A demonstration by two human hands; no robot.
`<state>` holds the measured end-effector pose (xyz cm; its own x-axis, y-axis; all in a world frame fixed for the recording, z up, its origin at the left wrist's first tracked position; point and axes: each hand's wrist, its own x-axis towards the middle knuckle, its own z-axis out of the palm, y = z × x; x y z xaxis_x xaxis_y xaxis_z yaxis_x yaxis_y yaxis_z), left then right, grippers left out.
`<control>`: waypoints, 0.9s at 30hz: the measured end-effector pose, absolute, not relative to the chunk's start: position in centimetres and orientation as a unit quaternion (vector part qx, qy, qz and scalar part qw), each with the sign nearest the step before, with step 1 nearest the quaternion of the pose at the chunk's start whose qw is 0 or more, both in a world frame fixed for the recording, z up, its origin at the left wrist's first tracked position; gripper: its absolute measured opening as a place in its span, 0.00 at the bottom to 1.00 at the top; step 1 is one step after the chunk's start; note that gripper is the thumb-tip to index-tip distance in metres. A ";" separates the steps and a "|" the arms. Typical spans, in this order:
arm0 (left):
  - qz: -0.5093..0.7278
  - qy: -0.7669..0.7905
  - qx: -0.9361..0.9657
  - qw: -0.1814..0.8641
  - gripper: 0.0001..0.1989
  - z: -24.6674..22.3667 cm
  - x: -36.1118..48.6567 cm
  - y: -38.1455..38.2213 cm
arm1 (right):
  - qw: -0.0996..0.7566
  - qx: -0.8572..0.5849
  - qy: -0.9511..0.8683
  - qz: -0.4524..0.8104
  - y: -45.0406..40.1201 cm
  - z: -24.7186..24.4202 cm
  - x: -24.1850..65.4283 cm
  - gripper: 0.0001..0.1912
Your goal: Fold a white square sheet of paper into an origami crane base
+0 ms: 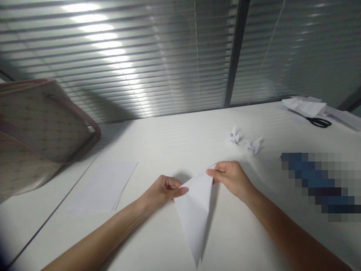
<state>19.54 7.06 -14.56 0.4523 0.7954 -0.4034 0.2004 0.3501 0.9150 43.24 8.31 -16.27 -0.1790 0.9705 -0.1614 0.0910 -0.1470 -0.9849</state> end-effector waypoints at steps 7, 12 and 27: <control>0.284 0.498 0.480 0.663 0.15 -14.9 20.0 6.4 | 0.404 -0.517 -0.530 0.537 7.9 -15.8 43.3 0.16; 0.304 0.513 0.461 0.657 0.13 -14.5 20.1 5.8 | 0.400 -0.531 -0.537 0.519 7.7 -15.9 43.5 0.16; 0.307 0.520 0.446 0.661 0.13 -14.0 20.2 5.6 | 0.375 -0.554 -0.544 0.507 7.5 -15.9 43.7 0.15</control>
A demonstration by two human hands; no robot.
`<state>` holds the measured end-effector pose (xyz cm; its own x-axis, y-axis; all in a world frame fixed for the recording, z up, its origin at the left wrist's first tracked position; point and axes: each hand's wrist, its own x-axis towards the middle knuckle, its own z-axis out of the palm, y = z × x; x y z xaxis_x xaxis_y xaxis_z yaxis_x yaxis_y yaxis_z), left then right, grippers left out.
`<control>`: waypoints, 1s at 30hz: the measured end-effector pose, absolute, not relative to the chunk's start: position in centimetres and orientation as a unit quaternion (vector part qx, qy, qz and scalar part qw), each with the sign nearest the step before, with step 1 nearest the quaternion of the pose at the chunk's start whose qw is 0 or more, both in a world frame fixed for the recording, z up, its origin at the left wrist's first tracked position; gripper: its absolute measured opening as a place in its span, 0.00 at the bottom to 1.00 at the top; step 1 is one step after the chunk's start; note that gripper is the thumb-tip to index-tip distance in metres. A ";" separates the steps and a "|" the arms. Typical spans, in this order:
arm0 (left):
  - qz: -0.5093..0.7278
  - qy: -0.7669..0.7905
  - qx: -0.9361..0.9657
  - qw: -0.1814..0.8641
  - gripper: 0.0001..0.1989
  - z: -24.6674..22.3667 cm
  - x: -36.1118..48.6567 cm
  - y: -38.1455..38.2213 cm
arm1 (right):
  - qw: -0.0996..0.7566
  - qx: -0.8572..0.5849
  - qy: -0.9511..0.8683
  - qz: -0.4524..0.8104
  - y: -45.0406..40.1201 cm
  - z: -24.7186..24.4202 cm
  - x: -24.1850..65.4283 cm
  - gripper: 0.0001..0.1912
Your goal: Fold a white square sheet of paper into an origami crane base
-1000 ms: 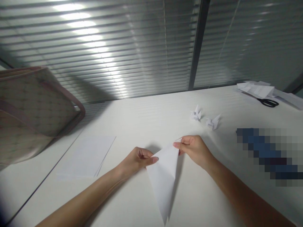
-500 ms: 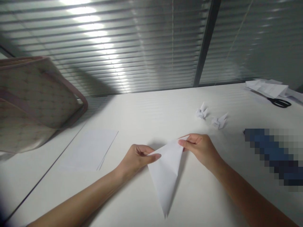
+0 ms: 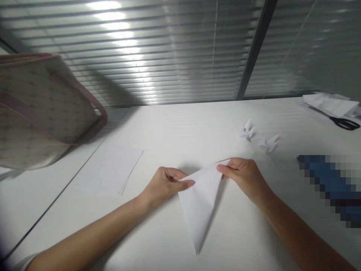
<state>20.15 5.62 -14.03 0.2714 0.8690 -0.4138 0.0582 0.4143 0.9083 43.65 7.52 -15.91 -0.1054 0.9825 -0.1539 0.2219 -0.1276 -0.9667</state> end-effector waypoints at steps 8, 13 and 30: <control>0.308 0.522 0.445 0.660 0.13 -14.0 20.2 5.7 | 0.372 -0.554 -0.538 0.515 7.5 -15.7 43.6 0.15; 0.313 0.527 0.444 0.654 0.14 -13.9 20.3 5.6 | 0.366 -0.557 -0.537 0.518 7.7 -16.0 43.9 0.16; 0.335 0.543 0.439 0.632 0.11 -13.1 20.4 5.4 | 0.363 -0.572 -0.551 0.487 7.5 -15.8 44.2 0.14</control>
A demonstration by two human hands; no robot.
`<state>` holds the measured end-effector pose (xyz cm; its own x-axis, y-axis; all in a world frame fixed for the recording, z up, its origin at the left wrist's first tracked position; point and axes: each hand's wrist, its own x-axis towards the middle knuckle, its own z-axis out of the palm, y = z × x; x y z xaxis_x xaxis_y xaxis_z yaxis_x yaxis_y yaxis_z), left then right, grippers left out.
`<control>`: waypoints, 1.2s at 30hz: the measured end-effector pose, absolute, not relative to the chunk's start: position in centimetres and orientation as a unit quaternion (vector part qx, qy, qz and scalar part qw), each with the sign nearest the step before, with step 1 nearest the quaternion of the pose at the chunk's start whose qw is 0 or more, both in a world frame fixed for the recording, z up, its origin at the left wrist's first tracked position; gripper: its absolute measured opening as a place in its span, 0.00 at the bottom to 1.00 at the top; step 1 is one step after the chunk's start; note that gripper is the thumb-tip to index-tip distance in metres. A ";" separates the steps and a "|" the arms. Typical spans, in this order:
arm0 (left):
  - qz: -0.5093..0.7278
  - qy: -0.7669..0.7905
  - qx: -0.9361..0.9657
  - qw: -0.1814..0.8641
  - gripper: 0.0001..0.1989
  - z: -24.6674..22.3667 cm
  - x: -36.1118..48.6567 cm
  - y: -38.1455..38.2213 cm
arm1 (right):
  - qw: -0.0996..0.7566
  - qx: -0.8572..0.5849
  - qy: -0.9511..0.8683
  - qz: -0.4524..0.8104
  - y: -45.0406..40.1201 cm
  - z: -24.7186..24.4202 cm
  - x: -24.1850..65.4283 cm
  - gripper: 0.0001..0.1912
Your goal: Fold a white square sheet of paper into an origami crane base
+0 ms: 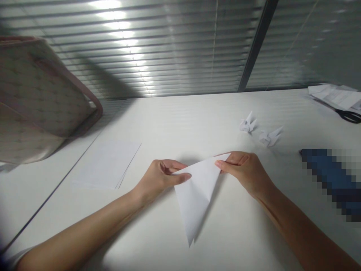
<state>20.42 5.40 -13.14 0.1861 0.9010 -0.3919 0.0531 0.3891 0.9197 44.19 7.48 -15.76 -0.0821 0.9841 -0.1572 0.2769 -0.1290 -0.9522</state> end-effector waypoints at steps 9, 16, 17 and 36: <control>0.370 0.543 0.427 0.621 0.07 -12.2 20.3 5.3 | 0.389 -0.576 -0.531 0.484 7.0 -15.9 44.0 0.13; 0.373 0.533 0.428 0.627 0.07 -12.4 20.1 5.3 | 0.394 -0.571 -0.523 0.495 7.0 -15.6 43.9 0.11; 0.373 0.531 0.429 0.629 0.07 -12.3 20.1 5.3 | 0.394 -0.571 -0.523 0.495 7.0 -15.6 43.9 0.11; 0.376 0.519 0.431 0.635 0.06 -12.5 20.0 5.1 | 0.411 -0.565 -0.515 0.496 7.1 -16.0 44.2 0.13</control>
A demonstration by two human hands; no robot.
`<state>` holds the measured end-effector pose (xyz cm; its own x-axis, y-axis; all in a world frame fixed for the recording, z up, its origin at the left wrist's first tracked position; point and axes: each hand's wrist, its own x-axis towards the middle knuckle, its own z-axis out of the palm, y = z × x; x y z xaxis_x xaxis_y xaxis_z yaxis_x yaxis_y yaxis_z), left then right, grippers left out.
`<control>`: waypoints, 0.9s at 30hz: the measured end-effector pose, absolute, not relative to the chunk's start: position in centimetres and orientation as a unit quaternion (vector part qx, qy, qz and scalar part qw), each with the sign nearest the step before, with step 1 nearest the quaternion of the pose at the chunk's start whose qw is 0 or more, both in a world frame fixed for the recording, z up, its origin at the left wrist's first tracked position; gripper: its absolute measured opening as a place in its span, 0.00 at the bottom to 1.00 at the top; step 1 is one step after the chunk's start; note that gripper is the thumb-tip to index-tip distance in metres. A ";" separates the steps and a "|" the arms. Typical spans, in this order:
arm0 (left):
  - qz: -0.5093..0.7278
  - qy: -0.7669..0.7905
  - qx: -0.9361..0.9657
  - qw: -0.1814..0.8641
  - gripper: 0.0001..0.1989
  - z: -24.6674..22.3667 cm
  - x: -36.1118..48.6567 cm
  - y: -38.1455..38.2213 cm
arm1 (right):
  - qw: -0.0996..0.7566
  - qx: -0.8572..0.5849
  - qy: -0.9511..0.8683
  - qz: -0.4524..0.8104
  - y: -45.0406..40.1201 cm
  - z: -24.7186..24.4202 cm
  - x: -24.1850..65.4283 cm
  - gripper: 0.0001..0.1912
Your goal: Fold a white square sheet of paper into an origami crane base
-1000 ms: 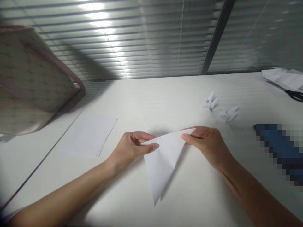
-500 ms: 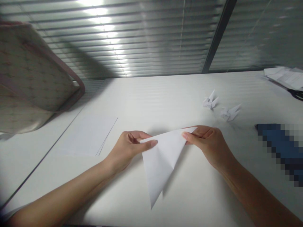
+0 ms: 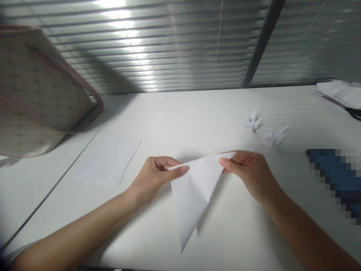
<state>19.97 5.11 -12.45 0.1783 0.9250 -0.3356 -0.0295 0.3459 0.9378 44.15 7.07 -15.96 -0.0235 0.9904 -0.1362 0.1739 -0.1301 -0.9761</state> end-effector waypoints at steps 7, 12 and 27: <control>0.374 0.512 0.437 0.639 0.06 -12.6 19.9 5.2 | 0.408 -0.558 -0.515 0.507 7.1 -15.6 43.9 0.12; 0.371 0.506 0.439 0.643 0.06 -12.6 19.8 5.1 | 0.407 -0.560 -0.515 0.506 7.1 -15.5 43.9 0.13; 0.369 0.504 0.442 0.644 0.07 -12.7 19.7 5.1 | 0.406 -0.556 -0.501 0.524 7.2 -16.0 44.1 0.11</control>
